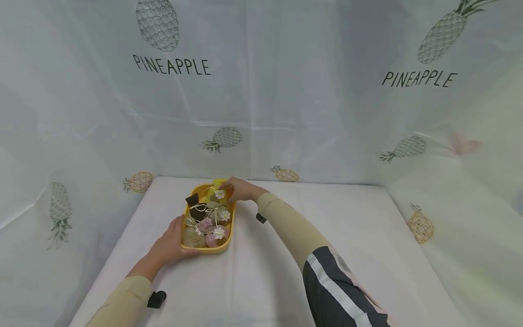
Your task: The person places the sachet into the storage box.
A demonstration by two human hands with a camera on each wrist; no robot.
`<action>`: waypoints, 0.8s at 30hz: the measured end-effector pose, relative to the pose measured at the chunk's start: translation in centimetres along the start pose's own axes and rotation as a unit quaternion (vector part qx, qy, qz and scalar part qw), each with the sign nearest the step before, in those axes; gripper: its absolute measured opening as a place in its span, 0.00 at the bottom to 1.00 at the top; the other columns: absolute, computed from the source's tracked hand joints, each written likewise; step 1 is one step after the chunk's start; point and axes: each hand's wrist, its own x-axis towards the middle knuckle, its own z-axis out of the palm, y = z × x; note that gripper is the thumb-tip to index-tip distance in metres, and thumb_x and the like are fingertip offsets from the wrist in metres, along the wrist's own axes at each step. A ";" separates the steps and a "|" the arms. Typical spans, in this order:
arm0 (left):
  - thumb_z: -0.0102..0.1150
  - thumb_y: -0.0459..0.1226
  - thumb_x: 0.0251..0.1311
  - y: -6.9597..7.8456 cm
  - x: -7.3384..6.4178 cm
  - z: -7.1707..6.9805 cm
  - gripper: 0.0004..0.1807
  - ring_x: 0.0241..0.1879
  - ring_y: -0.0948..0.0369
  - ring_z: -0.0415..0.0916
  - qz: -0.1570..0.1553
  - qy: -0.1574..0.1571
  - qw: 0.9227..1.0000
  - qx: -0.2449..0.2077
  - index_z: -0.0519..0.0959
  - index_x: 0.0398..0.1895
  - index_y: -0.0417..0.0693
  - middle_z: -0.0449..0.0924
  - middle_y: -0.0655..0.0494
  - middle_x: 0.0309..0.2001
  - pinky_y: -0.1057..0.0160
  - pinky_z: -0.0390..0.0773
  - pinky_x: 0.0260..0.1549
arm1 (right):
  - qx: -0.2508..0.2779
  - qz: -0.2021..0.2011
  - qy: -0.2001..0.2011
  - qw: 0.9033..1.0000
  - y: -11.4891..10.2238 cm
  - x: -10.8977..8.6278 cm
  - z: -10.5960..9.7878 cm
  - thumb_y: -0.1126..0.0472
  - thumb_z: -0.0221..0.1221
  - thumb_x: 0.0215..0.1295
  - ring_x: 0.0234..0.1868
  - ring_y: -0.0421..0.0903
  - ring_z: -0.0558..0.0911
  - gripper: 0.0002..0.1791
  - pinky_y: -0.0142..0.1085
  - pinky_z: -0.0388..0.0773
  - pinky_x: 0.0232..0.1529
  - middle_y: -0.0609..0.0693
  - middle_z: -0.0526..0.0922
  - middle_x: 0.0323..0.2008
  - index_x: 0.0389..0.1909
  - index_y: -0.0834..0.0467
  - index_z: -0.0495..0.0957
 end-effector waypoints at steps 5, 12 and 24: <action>0.69 0.70 0.36 -0.3 0.2 -0.4 0.75 0.64 0.30 0.55 0.000 0.002 1.000 0.002 0.41 0.73 0.30 0.45 0.27 0.70 0.32 0.64 0.57 | 0.017 -0.018 -0.002 1.000 0.7 -1.0 -0.1 0.65 0.69 0.57 0.64 0.54 0.69 0.33 0.37 0.74 0.58 0.56 0.67 0.64 0.65 0.53 0.73; 0.68 0.70 0.37 -0.9 0.7 -0.6 0.74 0.64 0.29 0.56 0.004 0.006 0.999 0.036 0.44 0.72 0.28 0.46 0.25 0.69 0.31 0.65 0.55 | 0.013 -0.027 0.001 1.000 1.3 -2.6 -0.4 0.66 0.70 0.56 0.63 0.55 0.70 0.33 0.35 0.75 0.54 0.52 0.69 0.63 0.65 0.55 0.73; 0.66 0.69 0.42 -0.9 -0.1 -2.9 0.66 0.65 0.30 0.52 0.018 0.028 0.995 0.092 0.55 0.71 0.29 0.50 0.26 0.69 0.26 0.59 0.54 | -0.025 -0.039 0.004 0.999 2.6 -6.3 -1.7 0.59 0.72 0.55 0.61 0.47 0.70 0.31 0.40 0.71 0.60 0.43 0.70 0.60 0.61 0.46 0.76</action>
